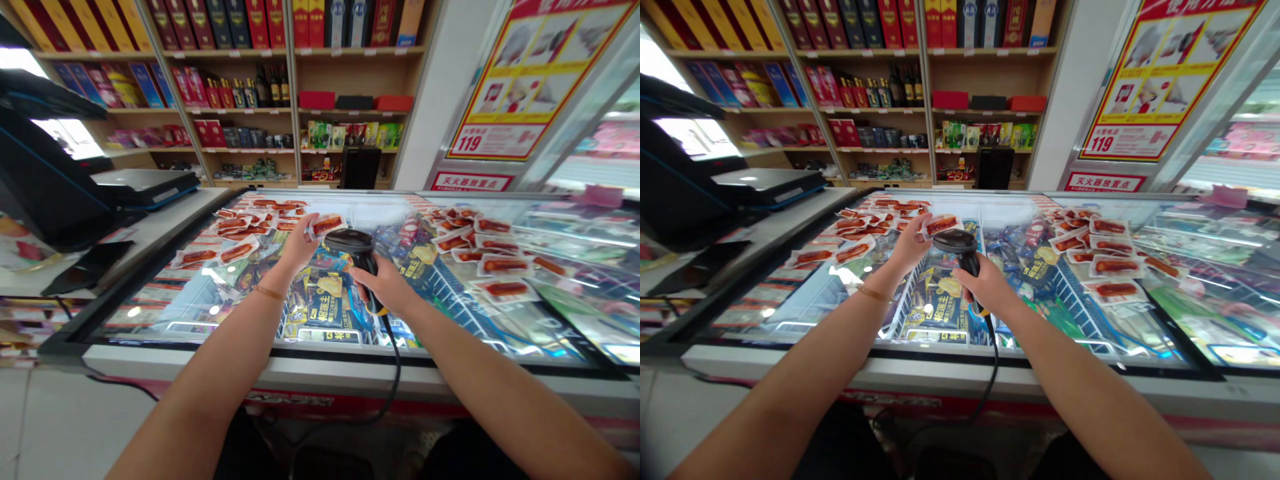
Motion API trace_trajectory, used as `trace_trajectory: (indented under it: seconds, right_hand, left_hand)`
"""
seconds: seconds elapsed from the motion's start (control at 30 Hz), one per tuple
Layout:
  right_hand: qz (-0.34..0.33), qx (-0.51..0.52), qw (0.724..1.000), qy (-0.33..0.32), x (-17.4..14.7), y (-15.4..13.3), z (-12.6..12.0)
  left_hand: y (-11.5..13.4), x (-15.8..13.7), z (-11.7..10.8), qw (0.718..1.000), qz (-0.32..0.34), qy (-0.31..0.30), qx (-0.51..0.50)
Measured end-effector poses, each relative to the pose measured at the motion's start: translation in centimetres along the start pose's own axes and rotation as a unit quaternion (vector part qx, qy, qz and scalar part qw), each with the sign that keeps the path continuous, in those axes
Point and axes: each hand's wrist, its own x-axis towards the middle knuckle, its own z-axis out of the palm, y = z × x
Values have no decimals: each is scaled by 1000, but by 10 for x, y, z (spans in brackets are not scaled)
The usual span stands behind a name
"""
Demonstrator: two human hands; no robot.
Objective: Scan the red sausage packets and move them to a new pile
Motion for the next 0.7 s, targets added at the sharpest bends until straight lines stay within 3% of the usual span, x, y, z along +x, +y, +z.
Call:
trace_trajectory:
  seconds: [0.37,0.57,0.7]
  right_hand:
    - [1,5,1000,-7,4,5,-5]
    - [4,80,996,30,9,1,-10]
    - [22,138,988,70,2,-6,-34]
  left_hand:
    - [1,-1,2,1000,-1,9,29]
    - [-7,-10,14,997,-43,63,22]
    - [-9,-12,35,992,-103,67,23]
